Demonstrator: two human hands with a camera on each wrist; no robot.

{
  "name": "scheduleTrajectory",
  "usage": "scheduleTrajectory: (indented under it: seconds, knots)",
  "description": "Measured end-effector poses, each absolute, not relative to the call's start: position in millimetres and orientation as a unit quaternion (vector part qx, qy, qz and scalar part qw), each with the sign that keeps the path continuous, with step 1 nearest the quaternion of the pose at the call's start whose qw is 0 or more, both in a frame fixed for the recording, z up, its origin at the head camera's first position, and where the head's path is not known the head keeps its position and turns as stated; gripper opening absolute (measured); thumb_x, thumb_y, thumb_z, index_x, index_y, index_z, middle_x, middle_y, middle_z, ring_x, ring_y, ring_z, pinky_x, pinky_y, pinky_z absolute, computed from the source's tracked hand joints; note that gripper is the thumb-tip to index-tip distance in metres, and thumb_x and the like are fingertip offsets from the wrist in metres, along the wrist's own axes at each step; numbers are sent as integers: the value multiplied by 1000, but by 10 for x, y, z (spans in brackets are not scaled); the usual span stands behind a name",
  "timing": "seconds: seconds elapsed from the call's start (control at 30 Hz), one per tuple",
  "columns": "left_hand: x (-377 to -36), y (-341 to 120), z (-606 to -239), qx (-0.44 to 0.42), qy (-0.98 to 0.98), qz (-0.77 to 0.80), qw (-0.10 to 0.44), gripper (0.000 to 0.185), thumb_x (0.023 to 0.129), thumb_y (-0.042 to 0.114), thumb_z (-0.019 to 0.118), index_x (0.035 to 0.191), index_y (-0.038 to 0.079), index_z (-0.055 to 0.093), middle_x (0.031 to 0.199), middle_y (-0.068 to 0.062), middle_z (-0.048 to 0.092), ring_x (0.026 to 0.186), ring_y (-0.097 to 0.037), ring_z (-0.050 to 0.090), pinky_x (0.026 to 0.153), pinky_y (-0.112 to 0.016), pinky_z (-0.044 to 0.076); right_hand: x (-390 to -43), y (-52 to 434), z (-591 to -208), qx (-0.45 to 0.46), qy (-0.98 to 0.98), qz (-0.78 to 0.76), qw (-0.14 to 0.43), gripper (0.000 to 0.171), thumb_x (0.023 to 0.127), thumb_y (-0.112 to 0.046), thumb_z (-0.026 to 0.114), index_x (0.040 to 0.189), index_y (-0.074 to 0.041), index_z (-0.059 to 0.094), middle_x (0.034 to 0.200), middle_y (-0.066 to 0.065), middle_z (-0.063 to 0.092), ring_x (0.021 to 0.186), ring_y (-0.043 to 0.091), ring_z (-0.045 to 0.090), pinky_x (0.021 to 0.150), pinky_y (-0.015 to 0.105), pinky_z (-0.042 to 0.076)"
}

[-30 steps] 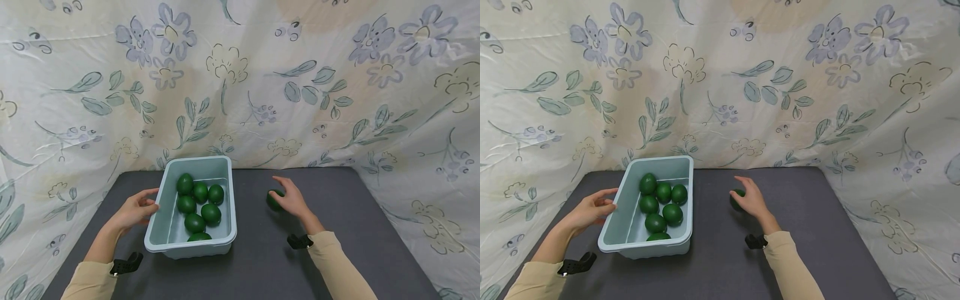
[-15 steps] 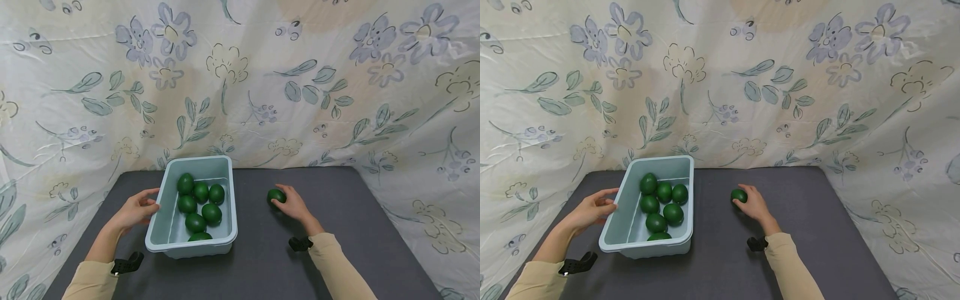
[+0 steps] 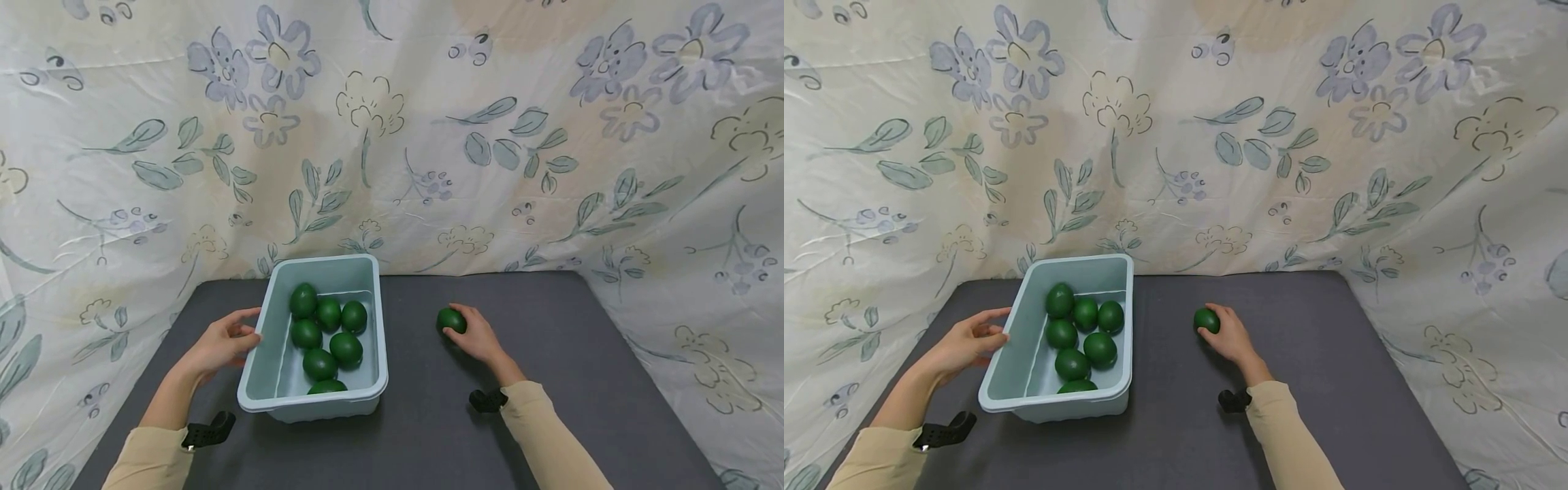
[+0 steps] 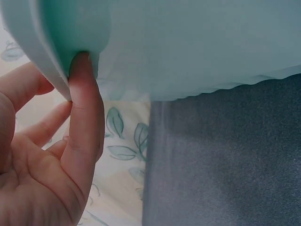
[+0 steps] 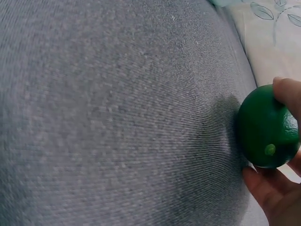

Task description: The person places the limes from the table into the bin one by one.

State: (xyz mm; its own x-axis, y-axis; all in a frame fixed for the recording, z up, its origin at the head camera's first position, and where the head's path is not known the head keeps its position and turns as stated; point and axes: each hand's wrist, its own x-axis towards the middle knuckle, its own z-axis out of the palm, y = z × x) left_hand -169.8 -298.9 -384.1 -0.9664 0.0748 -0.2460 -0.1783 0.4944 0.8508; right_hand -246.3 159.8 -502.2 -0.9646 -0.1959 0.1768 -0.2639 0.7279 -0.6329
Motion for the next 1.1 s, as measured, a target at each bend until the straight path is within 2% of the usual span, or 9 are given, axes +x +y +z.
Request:
scheduleTrajectory:
  seconds: [0.47,0.97,1.1]
  knots:
    - [-1689,-2975,-3842,-33,859,495,127,64,89,15,58,144,7,25,110,-20,53,88,-22,60,73,-49,54,-2482,1618,-5013,120,-920,366,65,57,83,-25,68,134,-9,46,123,22,49,99,35,54,75,49,48]
    - [-1679,-2981,-3841,-30,861,492,126,64,89,15,58,144,7,26,109,-20,53,87,-22,60,72,-49,54,-2509,1520,-4682,123,-910,388,83,56,84,-27,67,134,-14,45,124,17,49,101,32,54,78,48,48]
    - [-1676,-2982,-3839,-30,861,492,125,64,89,16,58,143,7,26,109,-20,53,87,-22,60,73,-49,53,-2507,1482,-4599,130,-906,394,84,58,84,-27,67,135,-12,45,126,17,48,102,32,53,78,49,47]
